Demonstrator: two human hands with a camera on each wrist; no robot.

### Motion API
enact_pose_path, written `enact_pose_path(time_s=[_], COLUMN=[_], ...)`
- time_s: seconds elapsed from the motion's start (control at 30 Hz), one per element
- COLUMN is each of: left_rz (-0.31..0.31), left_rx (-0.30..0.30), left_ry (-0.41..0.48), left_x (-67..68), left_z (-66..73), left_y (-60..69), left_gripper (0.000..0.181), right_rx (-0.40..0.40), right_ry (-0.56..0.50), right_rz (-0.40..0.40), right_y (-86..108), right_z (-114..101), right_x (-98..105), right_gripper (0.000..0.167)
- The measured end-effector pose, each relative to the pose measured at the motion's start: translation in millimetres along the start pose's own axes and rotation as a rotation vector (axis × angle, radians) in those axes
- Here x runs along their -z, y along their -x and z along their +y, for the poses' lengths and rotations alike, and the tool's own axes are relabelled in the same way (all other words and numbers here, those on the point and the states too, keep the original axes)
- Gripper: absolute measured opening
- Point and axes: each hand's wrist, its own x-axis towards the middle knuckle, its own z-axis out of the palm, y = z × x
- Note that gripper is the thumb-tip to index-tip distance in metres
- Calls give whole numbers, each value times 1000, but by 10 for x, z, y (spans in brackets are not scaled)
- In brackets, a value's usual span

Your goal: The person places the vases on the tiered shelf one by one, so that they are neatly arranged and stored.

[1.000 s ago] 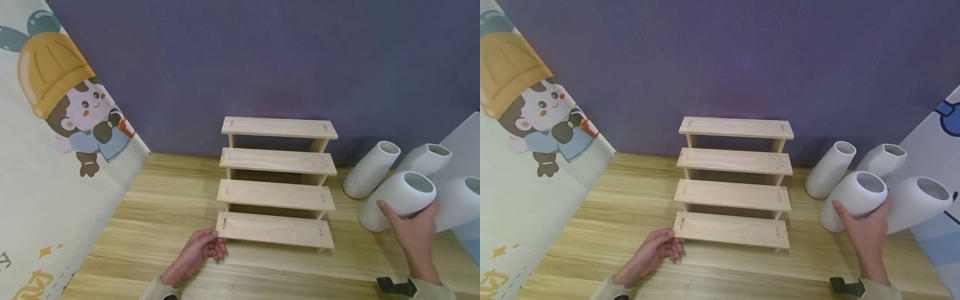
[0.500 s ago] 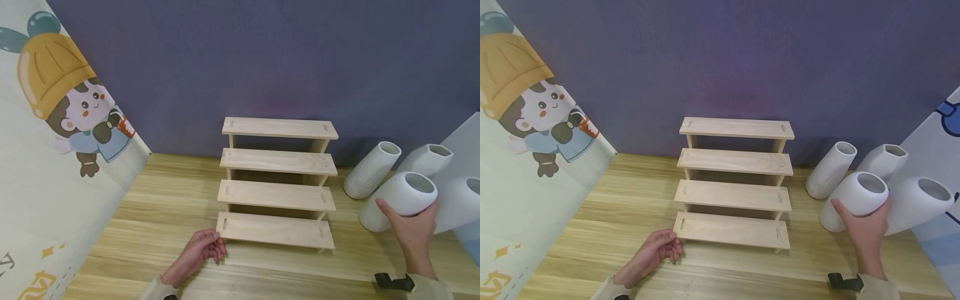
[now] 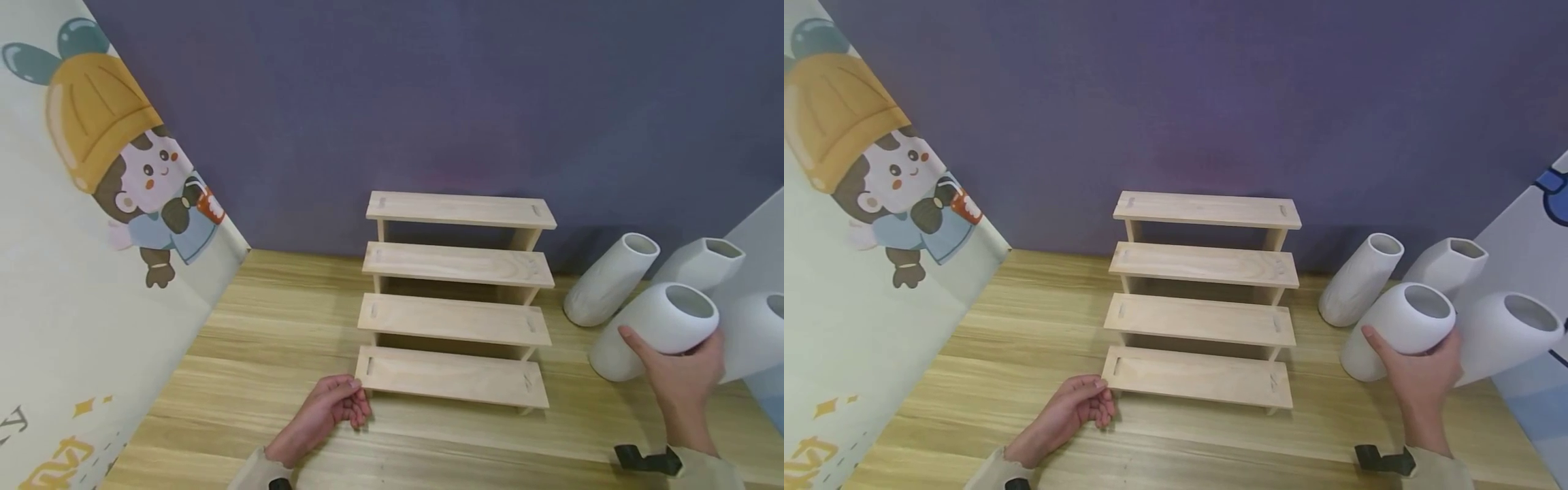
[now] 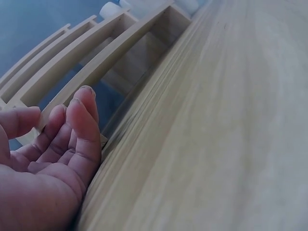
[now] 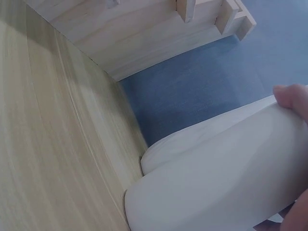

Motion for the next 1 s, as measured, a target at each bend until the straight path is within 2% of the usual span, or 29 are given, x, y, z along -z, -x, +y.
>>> enact_pose_path(time_s=[0.43,0.53,0.83,1.0], left_rz=[-69,-70,-36,-33], left_rx=[-46,-48,-1,0], left_ry=[51,39,11,8], left_x=[50,57,66,68], left_z=[-47,-45,-30,-33], left_y=[-16,-22,-24,-25], left_gripper=[27,28,26,26], right_rx=[11,10,-5,-2], right_ry=[-15,-4,-8,9], right_rz=[19,15,-12,-15], right_y=[2,11,78,120], right_z=[-56,-103,-252,-324], right_x=[28,43,107,133], right_gripper=[87,87,87,87])
